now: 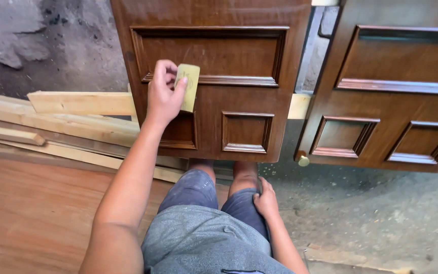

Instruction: Sanding the surfaces of multiple wooden doors using sandpaper to prepare them for finishing.

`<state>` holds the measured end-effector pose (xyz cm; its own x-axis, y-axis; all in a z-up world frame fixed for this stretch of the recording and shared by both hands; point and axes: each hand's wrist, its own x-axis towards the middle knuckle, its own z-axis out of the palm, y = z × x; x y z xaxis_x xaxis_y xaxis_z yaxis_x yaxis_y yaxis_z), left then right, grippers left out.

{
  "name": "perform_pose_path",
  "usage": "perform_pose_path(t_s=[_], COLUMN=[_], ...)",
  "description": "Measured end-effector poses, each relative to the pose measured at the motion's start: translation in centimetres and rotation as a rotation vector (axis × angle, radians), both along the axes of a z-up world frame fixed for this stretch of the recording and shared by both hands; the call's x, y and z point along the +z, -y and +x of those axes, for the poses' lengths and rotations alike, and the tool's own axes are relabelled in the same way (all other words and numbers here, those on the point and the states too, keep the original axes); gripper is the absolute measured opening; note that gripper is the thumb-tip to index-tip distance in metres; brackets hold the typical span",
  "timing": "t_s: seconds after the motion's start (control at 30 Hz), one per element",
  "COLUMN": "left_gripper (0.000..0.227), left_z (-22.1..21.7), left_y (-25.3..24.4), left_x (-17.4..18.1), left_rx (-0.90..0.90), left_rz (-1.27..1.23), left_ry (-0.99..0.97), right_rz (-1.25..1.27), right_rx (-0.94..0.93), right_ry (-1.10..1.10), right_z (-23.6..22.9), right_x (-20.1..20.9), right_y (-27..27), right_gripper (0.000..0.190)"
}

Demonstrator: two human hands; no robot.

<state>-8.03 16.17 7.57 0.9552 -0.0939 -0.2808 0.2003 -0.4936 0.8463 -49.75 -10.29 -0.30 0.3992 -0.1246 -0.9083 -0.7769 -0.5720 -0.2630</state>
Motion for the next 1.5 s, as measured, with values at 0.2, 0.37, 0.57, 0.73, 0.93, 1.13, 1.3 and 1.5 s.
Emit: perform_pose_path(t_s=[0.2,0.37,0.57,0.73,0.93,1.13,1.3,1.5], left_gripper=[0.010,0.020,0.014,0.038,0.027,0.066,0.081,0.081], left_z=[-6.7,-10.7,-11.8,-13.8,-27.0,-40.5,-41.3,-40.2], left_y=[3.9,8.6,8.2,7.8,6.1,3.2,6.3,9.5], left_x=[1.3,1.5,2.1,4.4,1.0,-9.1,-10.4,-11.2], left_rx=[0.217,0.394,0.448,0.301,0.011,-0.152,-0.156,-0.260], left_rz=[-0.052,-0.173,-0.443,-0.500,-0.350,0.340,0.309,0.371], left_ry=[0.024,-0.014,-0.109,-0.001,-0.256,-0.586,-0.946,-1.025], right_rz=[0.181,0.377,0.393,0.372,0.094,-0.094,-0.118,-0.051], right_rx=[-0.099,0.116,0.440,0.667,1.172,1.411,1.305,1.350], right_ry=[0.598,0.763,0.771,0.885,1.111,1.056,1.078,1.182], right_z=[21.0,31.3,34.5,39.4,44.8,47.2,45.4,46.7], right_x=[14.0,15.2,12.3,8.9,7.5,6.0,7.1,5.7], right_y=[-0.3,-3.8,-3.2,-0.1,1.9,1.2,2.8,-4.6], right_gripper=[0.046,0.061,0.042,0.041,0.043,0.057,0.055,0.056])
